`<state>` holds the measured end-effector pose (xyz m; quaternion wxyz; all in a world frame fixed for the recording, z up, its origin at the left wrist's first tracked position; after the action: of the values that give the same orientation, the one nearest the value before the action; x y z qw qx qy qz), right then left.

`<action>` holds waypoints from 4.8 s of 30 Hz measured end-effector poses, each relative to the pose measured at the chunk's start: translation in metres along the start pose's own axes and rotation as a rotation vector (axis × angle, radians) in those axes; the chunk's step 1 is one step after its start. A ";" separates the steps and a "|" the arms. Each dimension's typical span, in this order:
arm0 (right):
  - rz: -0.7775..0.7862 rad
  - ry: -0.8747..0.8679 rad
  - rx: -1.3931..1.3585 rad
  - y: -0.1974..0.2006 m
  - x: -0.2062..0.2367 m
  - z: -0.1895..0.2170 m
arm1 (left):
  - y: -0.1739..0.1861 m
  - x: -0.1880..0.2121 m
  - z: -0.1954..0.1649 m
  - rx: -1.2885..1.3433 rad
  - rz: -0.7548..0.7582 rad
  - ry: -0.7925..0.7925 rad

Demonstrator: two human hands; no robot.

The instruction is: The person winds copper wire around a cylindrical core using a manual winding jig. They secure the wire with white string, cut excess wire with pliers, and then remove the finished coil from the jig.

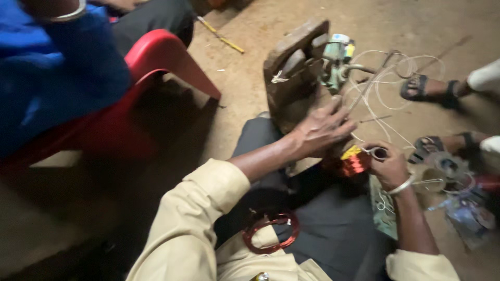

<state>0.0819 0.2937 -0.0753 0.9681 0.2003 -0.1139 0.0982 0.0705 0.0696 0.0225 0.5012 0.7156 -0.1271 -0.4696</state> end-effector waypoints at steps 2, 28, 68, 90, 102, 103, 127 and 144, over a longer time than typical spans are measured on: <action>-0.026 0.006 -0.048 -0.003 -0.001 -0.004 | -0.001 0.000 0.007 -0.044 0.069 0.057; -0.188 0.301 0.215 -0.049 -0.004 -0.024 | 0.034 0.016 0.011 0.067 0.029 0.130; 0.124 0.490 0.772 0.014 0.109 0.108 | 0.047 -0.018 0.058 -0.106 0.216 0.446; 0.249 0.321 0.773 0.063 0.232 0.115 | 0.041 -0.023 0.060 0.101 0.171 0.321; 0.214 0.359 0.775 0.036 0.224 0.123 | 0.033 -0.034 0.037 0.075 0.136 0.381; 0.223 0.268 0.780 0.036 0.224 0.114 | 0.029 -0.035 0.033 0.085 0.143 0.380; 0.128 0.363 0.705 -0.048 0.217 0.117 | 0.017 -0.031 -0.013 -0.149 0.295 0.401; 0.037 0.392 0.738 -0.049 0.216 0.116 | -0.069 -0.016 0.010 0.018 0.259 0.265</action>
<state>0.2786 0.2330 0.0671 0.8329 0.5091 0.1116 0.1859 0.0340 0.1065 -0.0267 0.5634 0.7533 -0.1554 -0.3016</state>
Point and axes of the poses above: each hand's wrist, its own x-axis away from the middle knuckle, its own y-axis out of the back of the hand, z = x × y, the point moved 7 cm from there along -x, towards the middle knuckle, and after that the axes turned 7 degrees about x, right-handed, at the moved point
